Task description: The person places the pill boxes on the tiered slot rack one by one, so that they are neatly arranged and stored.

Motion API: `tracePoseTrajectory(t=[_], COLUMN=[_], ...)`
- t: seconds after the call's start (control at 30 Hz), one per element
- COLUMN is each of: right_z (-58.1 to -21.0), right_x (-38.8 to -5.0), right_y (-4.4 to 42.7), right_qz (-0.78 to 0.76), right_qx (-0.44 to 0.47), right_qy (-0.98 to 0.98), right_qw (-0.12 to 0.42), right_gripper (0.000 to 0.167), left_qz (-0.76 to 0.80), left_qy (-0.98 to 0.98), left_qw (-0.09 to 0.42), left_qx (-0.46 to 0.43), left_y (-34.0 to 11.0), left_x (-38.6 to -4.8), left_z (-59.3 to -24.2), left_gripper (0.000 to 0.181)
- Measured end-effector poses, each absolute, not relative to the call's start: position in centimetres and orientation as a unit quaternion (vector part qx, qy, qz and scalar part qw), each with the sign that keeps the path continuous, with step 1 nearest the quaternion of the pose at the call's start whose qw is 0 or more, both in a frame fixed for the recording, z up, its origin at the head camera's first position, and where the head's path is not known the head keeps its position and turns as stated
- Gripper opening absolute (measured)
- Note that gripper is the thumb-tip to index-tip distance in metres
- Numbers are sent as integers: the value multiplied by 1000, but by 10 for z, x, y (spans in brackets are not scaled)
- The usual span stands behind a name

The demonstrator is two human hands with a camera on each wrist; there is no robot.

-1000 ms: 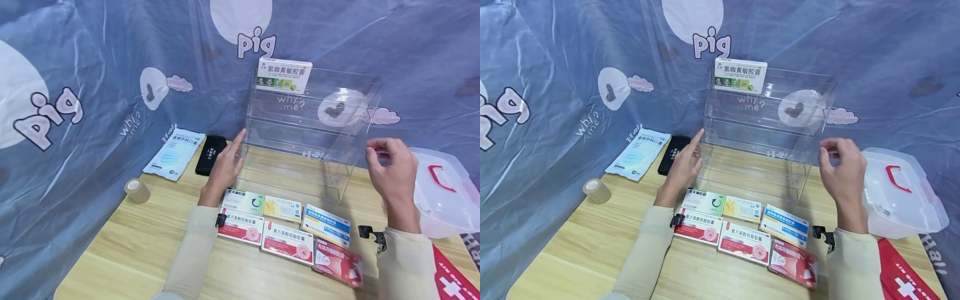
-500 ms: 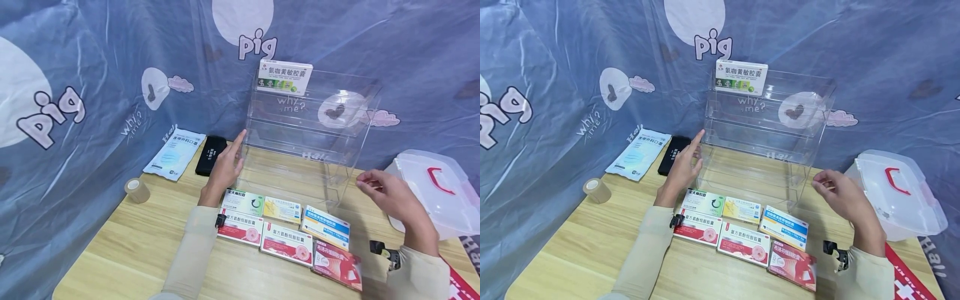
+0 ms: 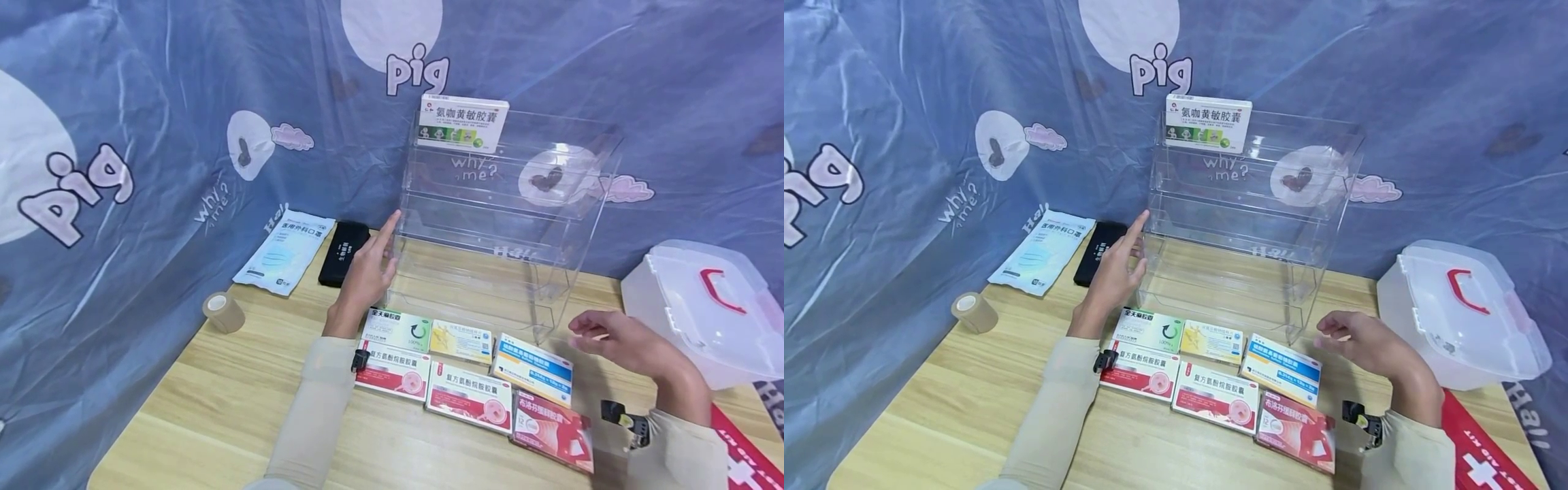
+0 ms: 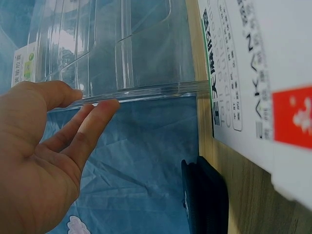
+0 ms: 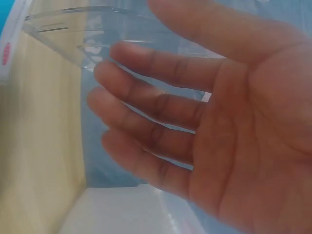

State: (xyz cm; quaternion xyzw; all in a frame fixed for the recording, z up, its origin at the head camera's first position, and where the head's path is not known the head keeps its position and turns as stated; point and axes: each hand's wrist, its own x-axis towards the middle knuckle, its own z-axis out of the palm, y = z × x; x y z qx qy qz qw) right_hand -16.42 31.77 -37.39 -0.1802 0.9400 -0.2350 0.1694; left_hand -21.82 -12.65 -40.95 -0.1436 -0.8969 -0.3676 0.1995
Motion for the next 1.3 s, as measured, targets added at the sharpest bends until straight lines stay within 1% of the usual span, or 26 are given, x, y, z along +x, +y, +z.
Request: tracePoseTrajectory(t=[0.37, 0.6, 1.03, 1.3], right_z=[-387, -393, -400, -404], right_x=[-166, -166, -165, -164], right_y=[310, 302, 290, 291], right_qz=[-199, -189, -191, -205], right_qx=[-174, -165, -126, -96], right_qy=[930, 932, 922, 914], right_qw=[257, 263, 311, 337], right_gripper=[54, 58, 69, 72], left_qz=[-364, -365, -367, -368], left_qy=[-898, -899, -898, -897], left_qw=[201, 196, 198, 200], left_qx=[-142, -141, -141, -141], left_y=[-127, -127, -127, -126], left_x=[-218, -218, -219, -218], left_z=[-411, -411, -410, -410], left_gripper=[92, 93, 93, 93])
